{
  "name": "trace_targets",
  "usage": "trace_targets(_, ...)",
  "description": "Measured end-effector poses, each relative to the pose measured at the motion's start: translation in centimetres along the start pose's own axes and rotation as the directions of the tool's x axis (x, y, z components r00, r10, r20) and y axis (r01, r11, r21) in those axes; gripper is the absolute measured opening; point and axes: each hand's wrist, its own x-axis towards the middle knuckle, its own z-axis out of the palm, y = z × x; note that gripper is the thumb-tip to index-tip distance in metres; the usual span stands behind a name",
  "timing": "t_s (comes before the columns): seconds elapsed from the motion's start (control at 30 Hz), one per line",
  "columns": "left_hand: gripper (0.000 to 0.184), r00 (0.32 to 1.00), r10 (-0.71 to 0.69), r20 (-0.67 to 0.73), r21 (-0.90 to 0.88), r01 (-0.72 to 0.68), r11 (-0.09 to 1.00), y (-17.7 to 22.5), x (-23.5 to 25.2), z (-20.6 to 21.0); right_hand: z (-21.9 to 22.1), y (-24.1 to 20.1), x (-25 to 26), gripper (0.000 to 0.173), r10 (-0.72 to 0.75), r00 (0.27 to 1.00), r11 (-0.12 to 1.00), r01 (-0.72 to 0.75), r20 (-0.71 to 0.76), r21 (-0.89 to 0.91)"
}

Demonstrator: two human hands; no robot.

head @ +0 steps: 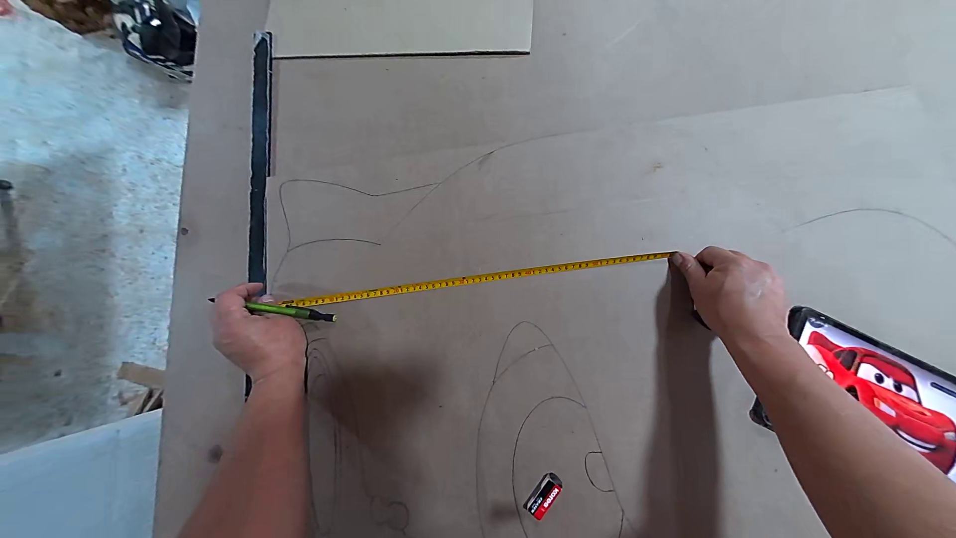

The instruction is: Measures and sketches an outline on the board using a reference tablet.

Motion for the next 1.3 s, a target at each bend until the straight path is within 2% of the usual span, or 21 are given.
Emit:
trace_targets(0.2, 0.032, 0.999, -0.026, -0.029, -0.039, 0.025, 0.999, 0.1, -0.2, -0.1, 0.1, 0.1, 0.0, 0.051, -0.004, 1.000, 1.000, 0.004, 0.007, 0.007)
trace_targets(0.27, 0.036, 0.996, 0.003, -0.089, -0.141, -0.016, 0.990, -0.1, -0.5, -0.3, 0.2, 0.2, 0.1, 0.051, -0.010, 1.000, 1.000, 0.010, 0.005, 0.008)
trace_targets(0.33, 0.042, 0.988, 0.104, -0.116, -0.267, -0.132, 0.955, 1.2, -1.6, -0.8, 0.3, 0.2, 0.2, 0.051, -0.012, 1.000, 1.000, 0.012, 0.002, 0.008)
trace_targets(0.37, 0.046, 0.979, 0.185, -0.087, -0.354, -0.204, 0.913, 2.3, -2.6, -0.8, 0.2, 0.2, 0.2, 0.052, -0.011, 1.000, 1.000, 0.011, 0.001, 0.008)
trace_targets(0.47, 0.044, 0.925, 0.351, 0.146, -0.589, -0.204, 0.782, 7.5, -6.7, -0.8, 0.2, 0.3, 0.1, 0.052, 0.002, 1.000, 1.000, -0.003, 0.017, 0.020)
trace_targets(0.57, 0.030, 0.798, 0.458, 0.392, -0.648, -0.115, 0.753, 12.7, -10.5, -0.1, 0.2, 0.2, 0.1, 0.052, 0.000, 1.000, 1.000, -0.001, 0.010, 0.028)
trace_targets(0.67, 0.014, 0.715, 0.527, 0.461, -0.764, 0.018, 0.644, 15.4, -12.7, 2.1, 0.2, 0.4, 0.1, 0.052, -0.002, 1.000, 1.000, 0.002, -0.002, 0.021)
trace_targets(0.8, 0.011, 0.752, 0.512, 0.415, -0.741, -0.046, 0.669, 15.6, -13.6, 4.3, 0.1, 0.3, -0.1, 0.053, -0.013, 1.000, 1.000, 0.013, -0.010, 0.027)
trace_targets(0.93, 0.012, 0.805, 0.468, 0.366, -0.720, -0.074, 0.690, 15.7, -13.8, 4.5, 0.1, 0.2, -0.1, 0.051, -0.008, 1.000, 1.000, 0.008, -0.008, 0.023)
trace_targets(1.3, 0.009, 0.795, 0.493, 0.352, -0.672, -0.152, 0.725, 15.7, -14.0, 4.9, 0.2, 0.3, 0.0, 0.049, -0.005, 1.000, 1.000, 0.005, -0.017, 0.022)
